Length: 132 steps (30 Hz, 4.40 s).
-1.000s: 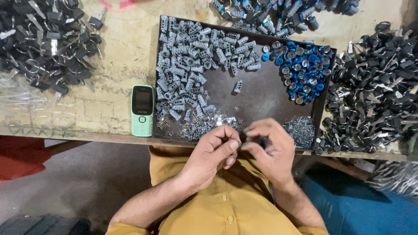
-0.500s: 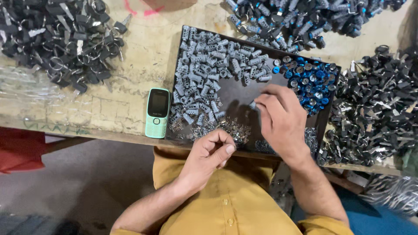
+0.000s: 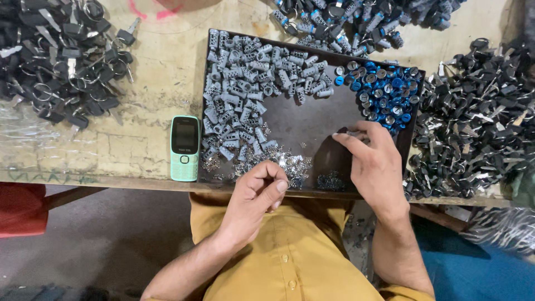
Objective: The person sits at a workbench assembling lock components. They pick small metal pins, springs and blue caps from a tray, insert them by hand into gray lock bodies, and place the assembled locks aside, repeating the cycle one lock at a time.
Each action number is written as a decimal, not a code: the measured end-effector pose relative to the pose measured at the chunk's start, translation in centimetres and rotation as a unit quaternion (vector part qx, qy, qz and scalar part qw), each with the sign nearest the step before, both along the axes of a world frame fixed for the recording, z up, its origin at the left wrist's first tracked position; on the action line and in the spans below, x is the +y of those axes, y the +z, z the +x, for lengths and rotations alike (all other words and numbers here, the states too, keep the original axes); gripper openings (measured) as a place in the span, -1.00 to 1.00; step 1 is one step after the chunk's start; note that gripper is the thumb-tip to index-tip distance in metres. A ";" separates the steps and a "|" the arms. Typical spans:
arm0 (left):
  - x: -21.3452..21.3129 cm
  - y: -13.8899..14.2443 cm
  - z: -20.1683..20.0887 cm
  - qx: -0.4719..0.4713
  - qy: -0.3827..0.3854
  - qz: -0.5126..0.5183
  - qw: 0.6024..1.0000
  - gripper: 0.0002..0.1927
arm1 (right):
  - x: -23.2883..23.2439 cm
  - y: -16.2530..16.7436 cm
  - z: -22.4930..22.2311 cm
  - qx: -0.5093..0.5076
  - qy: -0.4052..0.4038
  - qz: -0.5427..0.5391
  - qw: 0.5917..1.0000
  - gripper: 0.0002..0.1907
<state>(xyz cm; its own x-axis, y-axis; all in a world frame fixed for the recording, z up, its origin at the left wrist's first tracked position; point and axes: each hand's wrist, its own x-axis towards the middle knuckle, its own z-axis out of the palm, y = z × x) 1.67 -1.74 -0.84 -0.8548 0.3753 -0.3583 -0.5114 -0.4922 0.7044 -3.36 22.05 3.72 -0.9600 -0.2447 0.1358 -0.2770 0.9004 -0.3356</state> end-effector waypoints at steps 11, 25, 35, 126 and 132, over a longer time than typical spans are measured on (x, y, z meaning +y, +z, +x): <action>0.8 0.5 0.5 0.012 -0.013 0.009 1.000 -0.89 | -0.3 -0.4 1.8 0.008 -0.023 -0.171 0.985 -0.75; 1.2 0.6 0.4 -0.041 -0.026 0.093 0.994 -0.87 | -3.5 -1.6 5.4 -0.074 0.033 -0.435 0.897 -0.70; 1.0 0.5 0.0 -0.028 -0.041 0.071 0.996 -0.89 | -3.6 -0.7 5.0 -0.039 0.034 -0.388 0.920 -0.74; 2.0 1.6 -0.8 0.427 0.026 -0.264 0.865 -0.85 | -1.1 -3.7 7.4 -0.231 -0.070 -0.617 0.749 -0.73; 1.8 1.4 -0.7 0.428 0.029 -0.255 0.867 -0.84 | -1.4 -3.7 7.3 -0.245 -0.037 -0.640 0.728 -0.68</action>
